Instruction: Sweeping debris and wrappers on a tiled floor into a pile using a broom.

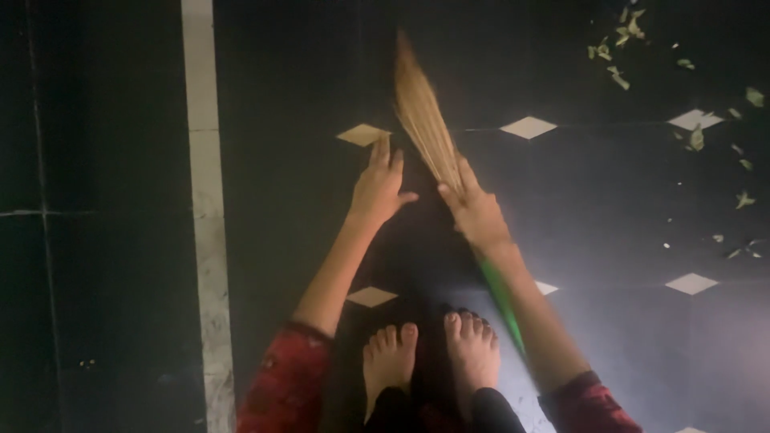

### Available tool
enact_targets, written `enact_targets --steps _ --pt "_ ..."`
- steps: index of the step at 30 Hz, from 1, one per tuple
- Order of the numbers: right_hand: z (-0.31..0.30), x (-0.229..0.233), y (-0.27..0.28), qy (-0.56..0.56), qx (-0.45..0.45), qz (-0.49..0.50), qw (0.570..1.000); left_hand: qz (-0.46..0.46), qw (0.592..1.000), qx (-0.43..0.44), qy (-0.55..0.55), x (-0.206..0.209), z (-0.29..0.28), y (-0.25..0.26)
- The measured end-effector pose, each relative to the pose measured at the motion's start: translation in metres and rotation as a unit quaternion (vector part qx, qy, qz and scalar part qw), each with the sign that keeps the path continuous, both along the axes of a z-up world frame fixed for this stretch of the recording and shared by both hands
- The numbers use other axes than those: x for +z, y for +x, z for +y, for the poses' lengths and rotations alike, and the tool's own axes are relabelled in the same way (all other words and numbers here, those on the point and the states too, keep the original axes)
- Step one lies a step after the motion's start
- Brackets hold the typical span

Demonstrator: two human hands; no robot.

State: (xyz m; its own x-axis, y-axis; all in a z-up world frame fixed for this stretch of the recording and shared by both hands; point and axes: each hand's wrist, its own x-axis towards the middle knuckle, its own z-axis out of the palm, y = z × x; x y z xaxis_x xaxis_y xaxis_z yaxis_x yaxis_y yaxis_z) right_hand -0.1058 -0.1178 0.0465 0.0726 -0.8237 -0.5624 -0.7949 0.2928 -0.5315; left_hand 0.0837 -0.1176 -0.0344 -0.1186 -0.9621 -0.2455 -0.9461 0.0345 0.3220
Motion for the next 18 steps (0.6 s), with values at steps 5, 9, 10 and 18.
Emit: enact_targets --steps 5,9,10,18 --pt "0.003 0.022 -0.003 0.151 -0.047 -0.230 0.960 0.542 0.811 0.209 0.061 0.005 0.005 -0.013" --pt "0.021 -0.010 -0.007 0.031 0.006 -0.245 0.969 0.645 0.730 0.225 -0.019 -0.005 0.001 -0.031" --pt "0.029 -0.010 -0.004 -0.133 0.088 -0.121 0.980 0.621 0.741 0.257 -0.004 -0.001 -0.001 -0.031" --pt "0.027 -0.023 0.003 -0.171 0.143 0.069 0.972 0.553 0.787 0.273 0.002 0.000 -0.013 -0.032"
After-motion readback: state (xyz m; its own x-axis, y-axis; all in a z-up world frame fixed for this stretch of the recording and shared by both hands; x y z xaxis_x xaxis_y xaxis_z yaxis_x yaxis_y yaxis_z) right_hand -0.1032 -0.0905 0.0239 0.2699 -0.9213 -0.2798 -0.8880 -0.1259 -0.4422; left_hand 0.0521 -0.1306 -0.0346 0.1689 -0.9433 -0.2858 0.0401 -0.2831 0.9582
